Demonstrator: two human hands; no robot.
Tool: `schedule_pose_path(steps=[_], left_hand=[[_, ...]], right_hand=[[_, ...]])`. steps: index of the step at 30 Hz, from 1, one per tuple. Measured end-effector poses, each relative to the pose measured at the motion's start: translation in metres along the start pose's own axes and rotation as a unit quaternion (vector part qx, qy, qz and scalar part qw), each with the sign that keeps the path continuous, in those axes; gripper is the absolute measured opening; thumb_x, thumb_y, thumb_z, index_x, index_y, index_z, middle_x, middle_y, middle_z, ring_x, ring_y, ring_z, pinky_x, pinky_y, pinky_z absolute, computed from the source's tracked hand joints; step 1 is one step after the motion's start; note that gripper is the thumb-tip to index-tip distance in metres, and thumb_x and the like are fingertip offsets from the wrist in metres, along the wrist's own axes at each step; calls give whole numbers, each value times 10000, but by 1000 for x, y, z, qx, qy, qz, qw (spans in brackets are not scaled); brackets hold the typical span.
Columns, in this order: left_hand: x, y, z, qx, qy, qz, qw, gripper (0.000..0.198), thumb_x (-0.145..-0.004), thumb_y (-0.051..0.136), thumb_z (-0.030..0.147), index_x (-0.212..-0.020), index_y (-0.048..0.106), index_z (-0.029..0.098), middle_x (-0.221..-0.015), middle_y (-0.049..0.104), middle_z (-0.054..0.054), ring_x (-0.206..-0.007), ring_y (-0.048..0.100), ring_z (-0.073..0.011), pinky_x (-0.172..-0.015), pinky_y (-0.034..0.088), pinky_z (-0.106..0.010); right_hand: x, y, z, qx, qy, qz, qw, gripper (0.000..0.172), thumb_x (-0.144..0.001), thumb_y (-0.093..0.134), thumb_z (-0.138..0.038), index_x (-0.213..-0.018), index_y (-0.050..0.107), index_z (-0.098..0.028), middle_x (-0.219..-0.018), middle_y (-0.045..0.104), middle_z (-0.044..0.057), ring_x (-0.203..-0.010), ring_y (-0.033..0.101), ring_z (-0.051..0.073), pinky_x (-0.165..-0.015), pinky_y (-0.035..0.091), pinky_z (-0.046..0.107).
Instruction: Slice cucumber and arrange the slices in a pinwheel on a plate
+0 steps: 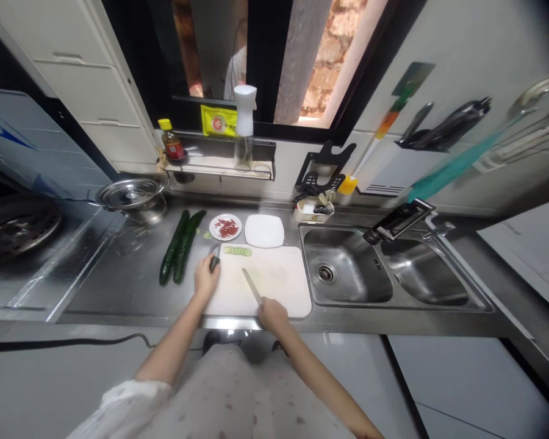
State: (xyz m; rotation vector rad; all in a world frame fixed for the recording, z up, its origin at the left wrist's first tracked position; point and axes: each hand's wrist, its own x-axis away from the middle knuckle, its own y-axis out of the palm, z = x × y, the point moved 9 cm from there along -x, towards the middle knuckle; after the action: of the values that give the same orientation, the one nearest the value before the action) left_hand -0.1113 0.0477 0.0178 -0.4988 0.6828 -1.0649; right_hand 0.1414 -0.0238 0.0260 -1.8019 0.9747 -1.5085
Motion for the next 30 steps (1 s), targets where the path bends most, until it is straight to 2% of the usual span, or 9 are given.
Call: schedule_pose_path(steps=[2,6,13,19,24,27,30], left_hand=[[-12,-7,-10,-44,-16,2,999,415,-812,540,218,-1226,567,202,-1081,616,-110,-1046,575,-269,-927,463,-407],[-26,-8,-22,-114,-32,-32,992,419,-818,537,210,-1234,565,185,-1074,607,-131,-1043,575,-284,-923,456,-412],[-33,-8,-36,-166,-74,-54,982,409,-837,536,233,-1240,553,168,-1104,605,-149,-1042,583,-280,-898,462,-393],[-35,-9,-38,-180,-88,-66,977,436,-841,544,254,-1266,532,157,-1114,599,-167,-1037,586,-291,-878,464,-397],[-33,-17,-27,-162,-62,-49,984,443,-840,545,266,-1265,526,143,-1158,576,-180,-1095,544,-305,-920,442,-424],[-30,-22,-7,-118,-15,-26,993,406,-836,548,274,-1230,564,176,-1195,576,-143,-1147,510,-293,-983,408,-429],[-27,-19,20,-39,28,-41,998,354,-856,522,303,-1186,598,200,-1174,609,-100,-1137,527,-258,-1003,408,-406]], right_hand=[[0,-1,0,2,-1,1,1000,295,-896,402,-165,-1060,648,-166,-1011,695,130,-965,653,219,-732,457,281],[0,0,0,6,-2,-1,1000,299,-898,395,-163,-1061,646,-160,-1013,695,132,-968,653,225,-732,458,282],[0,0,0,-2,0,-3,1000,311,-887,391,-154,-1058,650,-163,-1017,696,131,-971,653,224,-737,461,287],[2,-2,-1,3,-1,1,1000,307,-890,395,-155,-1062,649,-155,-1021,693,139,-973,652,226,-743,464,292],[2,-3,-1,4,-3,4,1000,308,-887,395,-150,-1067,646,-150,-1015,693,138,-977,651,227,-745,465,292],[1,-2,-1,5,-3,4,1000,304,-886,396,-150,-1063,644,-151,-1010,695,133,-972,652,219,-744,464,286],[1,0,-2,19,-12,13,1000,297,-890,393,-145,-1053,641,-148,-992,697,134,-953,657,216,-736,463,281]])
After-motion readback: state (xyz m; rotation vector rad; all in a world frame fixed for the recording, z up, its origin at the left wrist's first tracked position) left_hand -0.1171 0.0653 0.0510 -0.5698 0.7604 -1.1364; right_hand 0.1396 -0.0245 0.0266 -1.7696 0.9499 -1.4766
